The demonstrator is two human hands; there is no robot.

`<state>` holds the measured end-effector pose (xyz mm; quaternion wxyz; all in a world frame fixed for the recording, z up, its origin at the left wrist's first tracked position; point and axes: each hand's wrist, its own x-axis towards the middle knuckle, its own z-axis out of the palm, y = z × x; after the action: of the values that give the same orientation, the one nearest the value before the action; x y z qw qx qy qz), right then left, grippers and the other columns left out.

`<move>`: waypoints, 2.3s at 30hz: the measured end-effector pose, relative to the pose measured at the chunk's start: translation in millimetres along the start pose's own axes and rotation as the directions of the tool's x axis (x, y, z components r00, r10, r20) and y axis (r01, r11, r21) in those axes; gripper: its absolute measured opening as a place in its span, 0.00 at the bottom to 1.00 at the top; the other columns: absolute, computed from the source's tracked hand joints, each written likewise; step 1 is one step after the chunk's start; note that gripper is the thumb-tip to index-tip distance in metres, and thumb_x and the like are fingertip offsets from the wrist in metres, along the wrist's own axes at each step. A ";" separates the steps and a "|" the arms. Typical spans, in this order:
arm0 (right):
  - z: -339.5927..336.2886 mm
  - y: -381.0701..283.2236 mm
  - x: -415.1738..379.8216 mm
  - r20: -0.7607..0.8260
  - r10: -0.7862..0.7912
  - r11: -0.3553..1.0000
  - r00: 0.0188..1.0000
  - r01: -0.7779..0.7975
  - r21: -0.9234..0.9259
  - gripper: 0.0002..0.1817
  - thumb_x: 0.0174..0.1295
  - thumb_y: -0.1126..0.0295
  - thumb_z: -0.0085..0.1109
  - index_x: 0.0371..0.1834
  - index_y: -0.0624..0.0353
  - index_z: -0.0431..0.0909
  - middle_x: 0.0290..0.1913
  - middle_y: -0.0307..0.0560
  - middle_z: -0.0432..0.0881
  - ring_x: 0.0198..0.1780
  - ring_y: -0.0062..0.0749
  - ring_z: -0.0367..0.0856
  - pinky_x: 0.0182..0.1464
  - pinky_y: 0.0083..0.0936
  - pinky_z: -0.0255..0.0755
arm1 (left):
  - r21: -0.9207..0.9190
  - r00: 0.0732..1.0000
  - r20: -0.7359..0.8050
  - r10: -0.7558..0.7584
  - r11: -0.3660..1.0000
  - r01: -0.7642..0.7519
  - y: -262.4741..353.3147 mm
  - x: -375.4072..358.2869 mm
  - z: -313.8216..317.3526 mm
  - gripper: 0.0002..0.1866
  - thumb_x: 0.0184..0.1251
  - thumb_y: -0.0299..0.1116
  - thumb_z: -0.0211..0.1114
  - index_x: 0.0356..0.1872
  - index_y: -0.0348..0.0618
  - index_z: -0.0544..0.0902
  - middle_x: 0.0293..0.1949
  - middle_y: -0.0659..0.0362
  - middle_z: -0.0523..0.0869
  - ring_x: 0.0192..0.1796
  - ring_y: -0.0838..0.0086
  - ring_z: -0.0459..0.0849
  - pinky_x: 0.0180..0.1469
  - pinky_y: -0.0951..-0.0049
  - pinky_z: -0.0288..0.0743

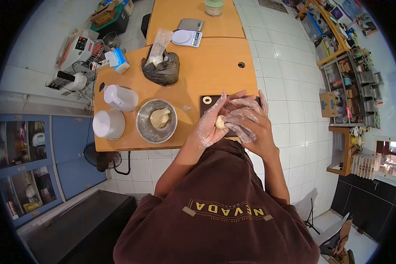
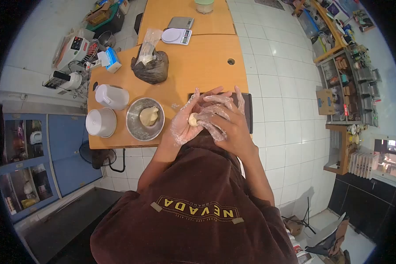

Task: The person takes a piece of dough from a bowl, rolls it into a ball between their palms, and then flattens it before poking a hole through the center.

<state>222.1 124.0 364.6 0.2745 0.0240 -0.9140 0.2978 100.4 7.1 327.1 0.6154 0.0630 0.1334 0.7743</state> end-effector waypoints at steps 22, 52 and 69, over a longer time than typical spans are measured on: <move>15.7 -19.5 -1.9 -0.207 0.107 0.993 0.973 -0.114 -0.022 0.15 0.54 0.69 0.79 0.46 0.49 0.90 0.47 0.37 0.87 0.65 0.41 0.80 0.80 0.62 0.44 | 0.153 0.927 0.005 0.376 0.916 -0.372 -2.3 -2.4 10.7 0.35 0.87 0.59 0.39 0.82 0.44 0.60 0.80 0.46 0.65 0.82 0.59 0.64 0.80 0.58 0.68; 30.0 -29.5 -2.4 -0.212 0.260 0.961 0.942 -0.231 0.152 0.12 0.57 0.77 0.74 0.44 0.59 0.88 0.46 0.48 0.89 0.60 0.47 0.85 0.75 0.53 0.63 | 0.511 0.746 0.086 0.661 0.613 -0.602 -2.3 -0.1 22.5 0.35 0.88 0.56 0.39 0.79 0.35 0.59 0.77 0.38 0.67 0.82 0.53 0.63 0.84 0.57 0.57; 24.9 -23.3 9.1 -0.110 0.447 0.861 0.888 -0.394 0.320 0.07 0.62 0.76 0.71 0.43 0.60 0.89 0.41 0.49 0.90 0.47 0.46 0.86 0.53 0.39 0.76 | 0.246 0.861 -0.108 0.497 0.852 -0.462 -0.6 2.0 13.2 0.31 0.89 0.56 0.38 0.78 0.44 0.63 0.77 0.47 0.71 0.81 0.61 0.67 0.80 0.66 0.62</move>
<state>207.0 92.1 364.9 0.2777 -0.1641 -0.8148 0.4817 104.0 10.9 339.4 0.3785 0.0943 0.2461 0.8873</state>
